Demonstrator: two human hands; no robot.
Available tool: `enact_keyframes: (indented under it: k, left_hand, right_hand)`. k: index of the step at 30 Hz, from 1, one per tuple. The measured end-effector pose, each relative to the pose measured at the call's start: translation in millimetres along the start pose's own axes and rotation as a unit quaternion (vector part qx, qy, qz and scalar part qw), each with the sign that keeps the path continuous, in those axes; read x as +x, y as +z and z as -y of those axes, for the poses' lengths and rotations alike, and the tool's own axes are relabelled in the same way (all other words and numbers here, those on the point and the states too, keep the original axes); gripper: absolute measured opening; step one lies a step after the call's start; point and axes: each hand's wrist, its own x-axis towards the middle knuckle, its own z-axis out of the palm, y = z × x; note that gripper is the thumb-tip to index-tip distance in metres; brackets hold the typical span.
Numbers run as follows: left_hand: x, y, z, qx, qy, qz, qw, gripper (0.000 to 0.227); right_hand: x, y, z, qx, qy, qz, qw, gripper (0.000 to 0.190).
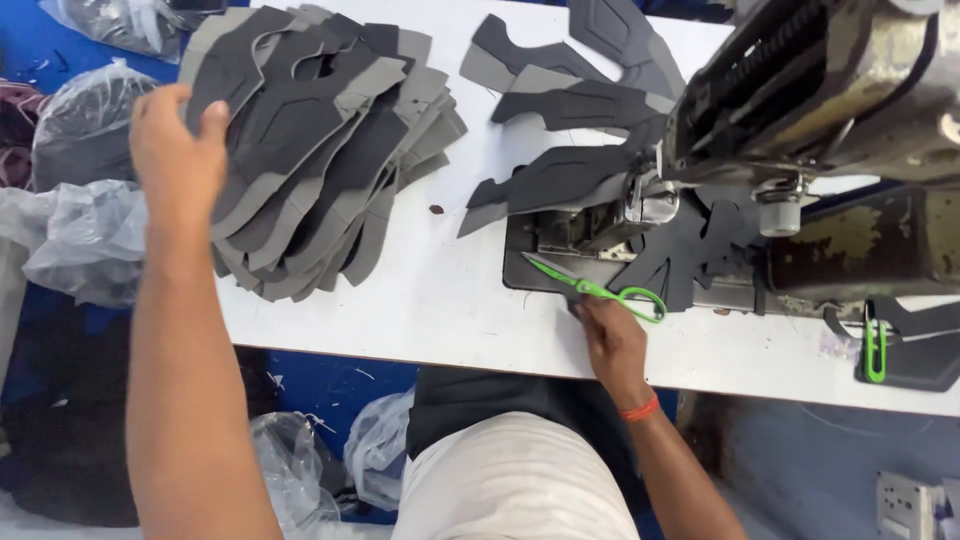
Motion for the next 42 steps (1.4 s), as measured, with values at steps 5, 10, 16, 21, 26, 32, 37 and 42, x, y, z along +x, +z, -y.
enact_keyframes:
  k: [5,10,16,21,26,32,37,42]
  left_hand:
    - [-6,25,84,0.002,-0.203,0.203,0.958,0.068]
    - [7,4,52,0.01,-0.265,0.186,0.946,0.085]
    - [12,-15,29,0.12,-0.106,0.037,0.986,0.078]
    - [44,-94,-52,-0.227,-0.167,0.066,0.957,0.037]
    - [39,-162,-116,-0.324,-0.296,0.049,0.897,0.041]
    - [-60,-185,-133,-0.257,-0.447,0.041,0.856,0.059]
    - [-150,-108,-194,-0.253,-0.252,0.244,0.901,0.066]
    - [-159,-39,-314,-0.603,-0.081,0.353,0.711,0.04]
  right_hand:
    - [4,-2,-2,-0.015,0.022,-0.045,0.999,0.015]
    - [8,-2,-1,-0.044,-0.003,-0.05,0.998,0.018]
    - [7,-2,1,-0.053,0.008,-0.037,0.998,0.02]
    - [4,-1,-4,-0.057,-0.004,-0.04,0.998,0.02]
    - [-3,-4,13,0.028,0.094,0.0,0.995,0.028]
    - [-42,-14,56,0.165,0.135,0.181,0.96,0.034]
    - [-120,-16,9,0.37,0.187,0.238,0.878,0.061]
    - [-105,-71,7,0.351,0.275,-0.155,0.882,0.041]
